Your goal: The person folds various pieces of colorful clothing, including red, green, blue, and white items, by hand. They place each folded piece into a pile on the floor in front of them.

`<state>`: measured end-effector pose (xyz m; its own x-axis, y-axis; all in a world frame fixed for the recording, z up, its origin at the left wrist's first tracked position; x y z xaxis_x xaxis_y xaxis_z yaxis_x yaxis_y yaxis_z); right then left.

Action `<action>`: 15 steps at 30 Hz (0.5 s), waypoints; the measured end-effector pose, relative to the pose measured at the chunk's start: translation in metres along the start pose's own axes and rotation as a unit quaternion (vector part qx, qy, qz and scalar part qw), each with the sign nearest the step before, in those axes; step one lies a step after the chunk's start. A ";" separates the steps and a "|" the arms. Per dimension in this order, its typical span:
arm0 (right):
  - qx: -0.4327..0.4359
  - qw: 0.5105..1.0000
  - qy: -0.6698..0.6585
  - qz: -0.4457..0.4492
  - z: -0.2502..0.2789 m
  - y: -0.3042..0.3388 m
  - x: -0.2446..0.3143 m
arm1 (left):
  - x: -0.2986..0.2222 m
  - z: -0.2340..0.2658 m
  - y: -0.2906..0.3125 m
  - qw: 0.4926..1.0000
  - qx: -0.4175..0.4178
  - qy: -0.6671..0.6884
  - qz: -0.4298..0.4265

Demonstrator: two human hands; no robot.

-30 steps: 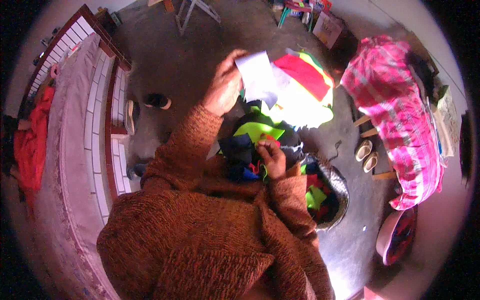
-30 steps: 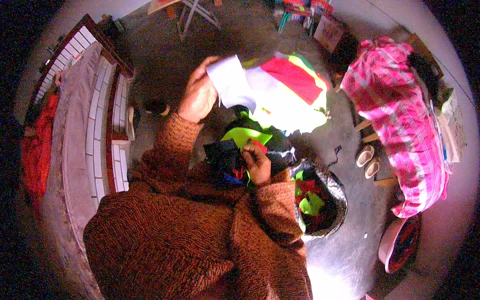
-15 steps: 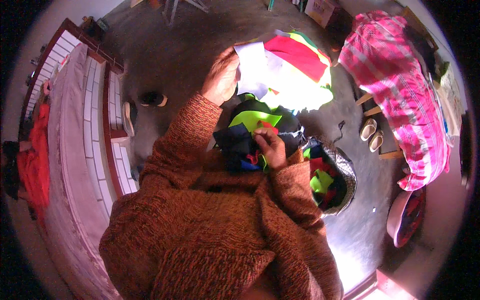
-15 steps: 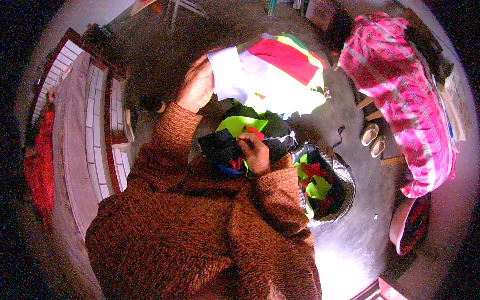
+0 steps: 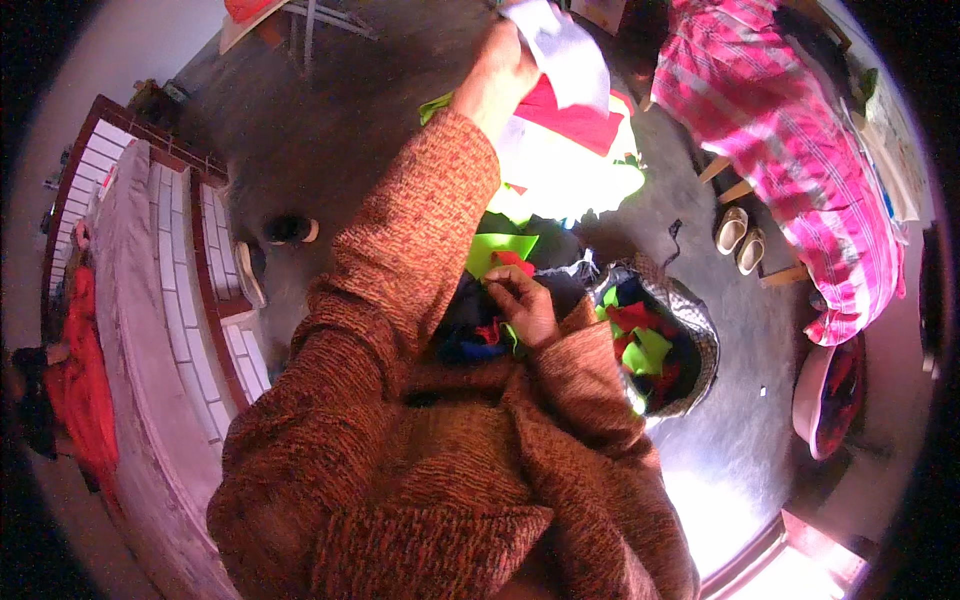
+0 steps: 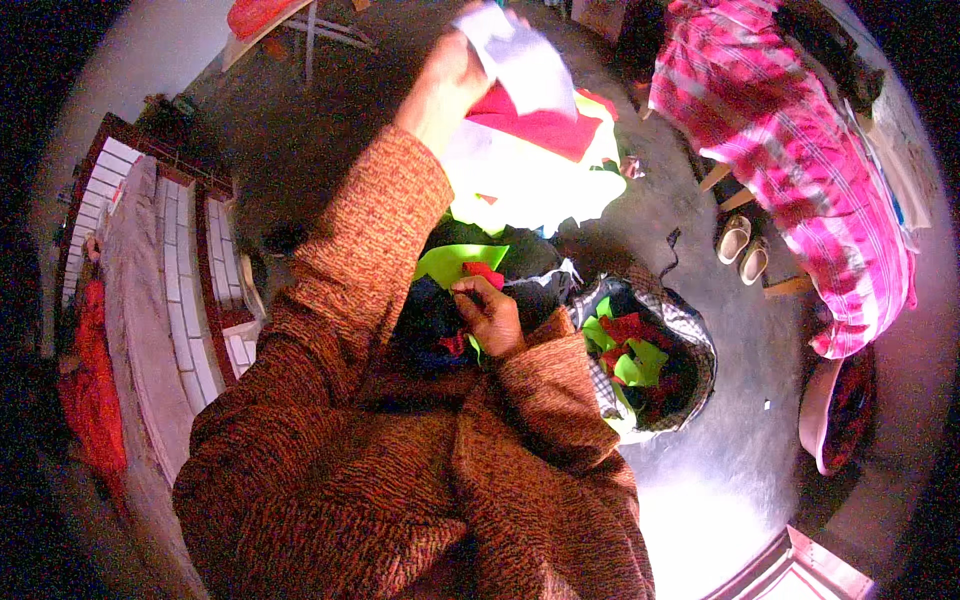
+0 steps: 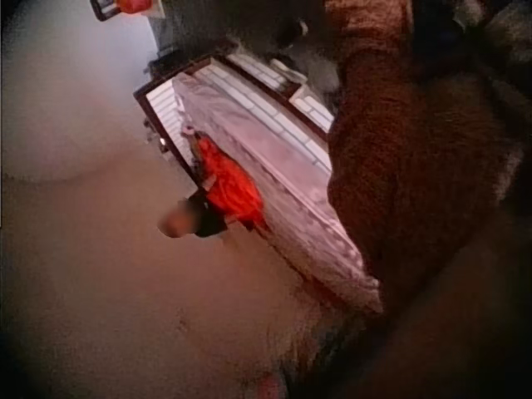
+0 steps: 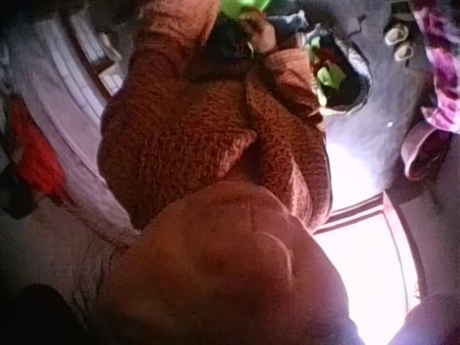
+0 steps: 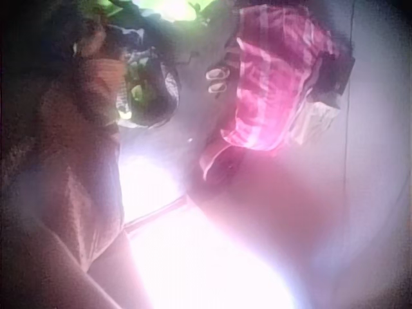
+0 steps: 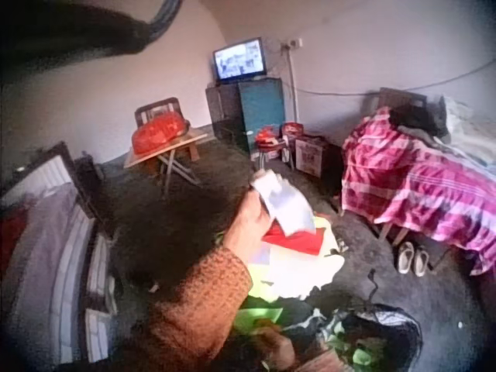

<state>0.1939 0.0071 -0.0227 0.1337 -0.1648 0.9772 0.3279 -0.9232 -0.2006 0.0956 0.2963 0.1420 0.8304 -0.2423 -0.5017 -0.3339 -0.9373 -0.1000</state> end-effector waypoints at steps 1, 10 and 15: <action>0.003 1.000 0.004 0.009 0.001 0.000 -0.001 | -0.007 0.004 -0.018 0.998 0.010 -0.022 -0.050; 0.014 0.996 0.058 0.062 0.003 -0.003 0.009 | -0.010 0.093 0.018 0.902 -0.320 -0.207 -0.202; 0.002 1.000 0.021 0.018 0.000 -0.004 0.001 | -0.019 0.096 0.040 0.845 -0.370 -0.338 -0.185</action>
<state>0.1928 0.0103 -0.0212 0.1067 -0.2125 0.9713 0.3273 -0.9150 -0.2362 0.0234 0.2877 0.0653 0.2889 0.0658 -0.9551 0.4718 -0.8779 0.0822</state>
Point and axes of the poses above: each hand's wrist, its own y-axis away from the middle knuckle, its own z-axis out of the back of the hand, x = y × z, the point moved 2 cm from there along -y, towards the middle knuckle, and after that the axes turned 12 degrees about z, right-handed, at the moved point
